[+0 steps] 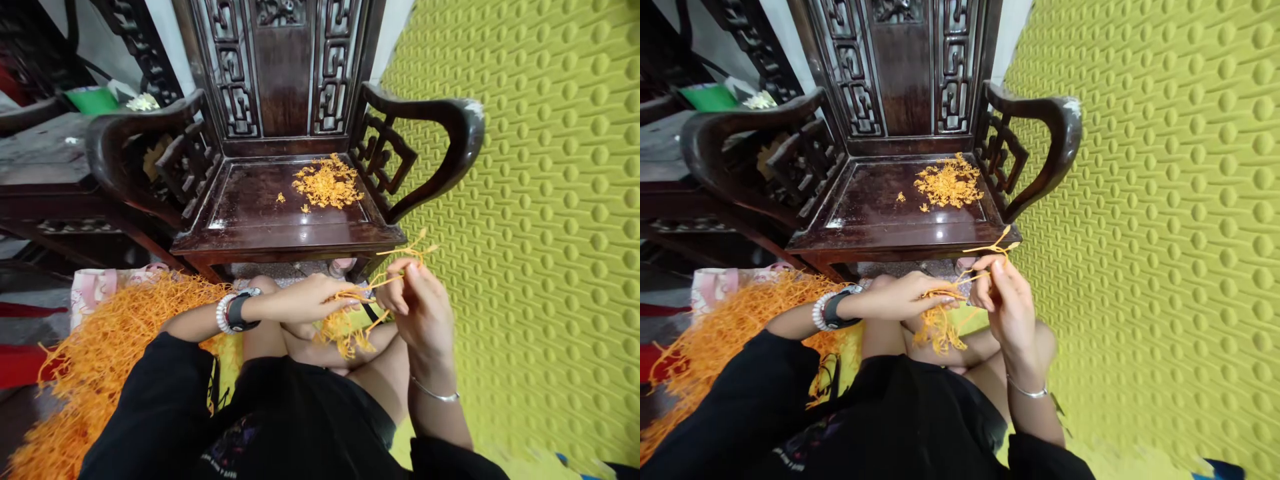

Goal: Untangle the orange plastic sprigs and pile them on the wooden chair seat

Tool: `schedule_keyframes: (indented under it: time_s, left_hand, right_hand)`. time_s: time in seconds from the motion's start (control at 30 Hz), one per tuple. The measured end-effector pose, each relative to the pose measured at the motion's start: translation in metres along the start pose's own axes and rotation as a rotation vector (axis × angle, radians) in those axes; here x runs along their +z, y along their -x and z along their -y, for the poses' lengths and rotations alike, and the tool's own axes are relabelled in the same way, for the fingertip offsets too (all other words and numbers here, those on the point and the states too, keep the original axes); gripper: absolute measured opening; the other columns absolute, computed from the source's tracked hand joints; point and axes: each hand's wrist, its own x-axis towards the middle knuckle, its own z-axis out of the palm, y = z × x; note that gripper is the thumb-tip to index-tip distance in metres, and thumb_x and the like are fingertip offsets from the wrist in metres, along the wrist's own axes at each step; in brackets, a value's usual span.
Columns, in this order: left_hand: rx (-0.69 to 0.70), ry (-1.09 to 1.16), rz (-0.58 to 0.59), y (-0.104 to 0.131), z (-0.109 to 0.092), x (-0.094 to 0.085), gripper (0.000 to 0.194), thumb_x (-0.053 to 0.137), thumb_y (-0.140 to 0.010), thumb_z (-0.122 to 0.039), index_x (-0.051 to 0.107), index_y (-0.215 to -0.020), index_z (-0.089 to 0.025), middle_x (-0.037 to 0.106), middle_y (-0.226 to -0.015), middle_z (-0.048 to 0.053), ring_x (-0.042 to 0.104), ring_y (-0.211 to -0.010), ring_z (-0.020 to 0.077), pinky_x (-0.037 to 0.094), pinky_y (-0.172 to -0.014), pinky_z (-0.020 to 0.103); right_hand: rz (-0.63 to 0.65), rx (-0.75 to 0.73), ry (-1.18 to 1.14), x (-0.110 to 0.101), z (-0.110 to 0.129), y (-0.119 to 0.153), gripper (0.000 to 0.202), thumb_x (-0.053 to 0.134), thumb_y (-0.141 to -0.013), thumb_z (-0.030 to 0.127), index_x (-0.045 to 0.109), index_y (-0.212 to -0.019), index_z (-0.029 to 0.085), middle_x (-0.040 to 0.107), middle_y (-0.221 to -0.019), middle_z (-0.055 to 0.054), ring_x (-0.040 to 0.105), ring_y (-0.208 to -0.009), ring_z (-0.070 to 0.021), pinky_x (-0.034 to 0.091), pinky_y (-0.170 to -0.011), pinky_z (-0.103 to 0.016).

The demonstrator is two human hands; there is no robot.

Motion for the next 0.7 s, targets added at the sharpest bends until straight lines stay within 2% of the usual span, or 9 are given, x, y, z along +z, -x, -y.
schedule_keyframes:
  time_s: [0.13, 0.23, 0.3, 0.4, 0.47, 0.57, 0.63, 0.7]
  left_hand:
    - [-0.079, -0.143, -0.081, 0.013, -0.007, -0.001, 0.038, 0.045, -0.094, -0.02, 0.059, -0.129, -0.025, 0.067, -0.122, 0.005, 0.066, -0.105, 0.0213, 0.049, -0.091, 0.033]
    - [-0.03, -0.127, -0.157, 0.017, -0.008, -0.003, 0.035, 0.048, -0.09, -0.014, 0.067, -0.118, -0.021, 0.07, -0.114, 0.005, 0.067, -0.099, 0.0202, 0.051, -0.087, 0.031]
    - [0.006, 0.012, -0.176, 0.019, -0.006, -0.005, 0.028, 0.053, -0.09, -0.021, 0.07, -0.113, -0.019, 0.073, -0.107, 0.005, 0.068, -0.091, 0.0188, 0.051, -0.081, 0.029]
    - [-0.072, 0.303, -0.165, 0.018, -0.002, -0.006, 0.026, 0.063, -0.086, -0.029, 0.073, -0.106, -0.017, 0.074, -0.1, 0.006, 0.068, -0.085, 0.0181, 0.052, -0.076, 0.028]
    - [-0.141, 0.511, -0.148, 0.017, 0.001, -0.006, 0.022, 0.066, -0.083, -0.027, 0.073, -0.101, -0.016, 0.073, -0.098, 0.006, 0.067, -0.086, 0.0177, 0.051, -0.078, 0.029]
    - [-0.241, 0.759, -0.13, 0.017, 0.006, -0.003, 0.015, 0.061, -0.082, -0.017, 0.071, -0.094, -0.016, 0.071, -0.097, 0.005, 0.064, -0.088, 0.0151, 0.05, -0.083, 0.029]
    - [-0.331, 0.863, -0.12, 0.018, 0.009, 0.001, 0.015, 0.058, -0.082, -0.015, 0.069, -0.092, -0.016, 0.069, -0.096, 0.005, 0.063, -0.087, 0.0142, 0.05, -0.084, 0.029]
    - [-0.372, 0.891, -0.116, 0.019, 0.012, 0.005, 0.015, 0.061, -0.083, -0.021, 0.068, -0.094, -0.015, 0.068, -0.098, 0.006, 0.062, -0.088, 0.0151, 0.05, -0.084, 0.031]
  right_hand:
    - [-0.008, -0.032, 0.072, 0.0, 0.0, 0.003, 0.024, 0.052, -0.094, 0.041, 0.064, -0.089, 0.021, 0.033, -0.041, 0.009, 0.026, -0.038, -0.007, 0.027, -0.045, -0.023]
    - [-0.014, -0.075, 0.208, 0.001, 0.002, 0.008, 0.024, 0.051, -0.096, 0.04, 0.064, -0.091, 0.021, 0.036, -0.045, 0.008, 0.029, -0.04, -0.007, 0.025, -0.046, -0.023]
    - [-0.019, -0.092, 0.29, 0.002, 0.004, 0.012, 0.024, 0.05, -0.097, 0.04, 0.065, -0.093, 0.021, 0.04, -0.048, 0.006, 0.033, -0.044, -0.0076, 0.026, -0.048, -0.023]
    - [-0.029, -0.102, 0.334, 0.004, 0.006, 0.013, 0.024, 0.05, -0.097, 0.04, 0.065, -0.094, 0.021, 0.043, -0.052, 0.005, 0.036, -0.047, -0.008, 0.028, -0.049, -0.024]
    - [-0.023, -0.092, 0.291, 0.005, 0.007, 0.01, 0.024, 0.052, -0.095, 0.041, 0.064, -0.092, 0.02, 0.043, -0.052, 0.006, 0.035, -0.045, -0.0075, 0.027, -0.047, -0.023]
    - [-0.01, -0.032, 0.146, 0.005, 0.006, 0.0, 0.021, 0.06, -0.089, 0.041, 0.063, -0.095, 0.021, 0.046, -0.053, 0.007, 0.031, -0.039, -0.0057, 0.024, -0.043, -0.023]
    - [-0.009, 0.036, 0.064, 0.004, 0.002, -0.007, 0.023, 0.066, -0.083, 0.038, 0.062, -0.098, 0.021, 0.051, -0.057, 0.006, 0.033, -0.038, -0.005, 0.024, -0.041, -0.022]
    - [-0.021, 0.096, 0.02, 0.003, -0.004, -0.012, 0.03, 0.071, -0.077, 0.035, 0.061, -0.101, 0.022, 0.055, -0.064, 0.006, 0.038, -0.039, -0.0053, 0.028, -0.039, -0.022]
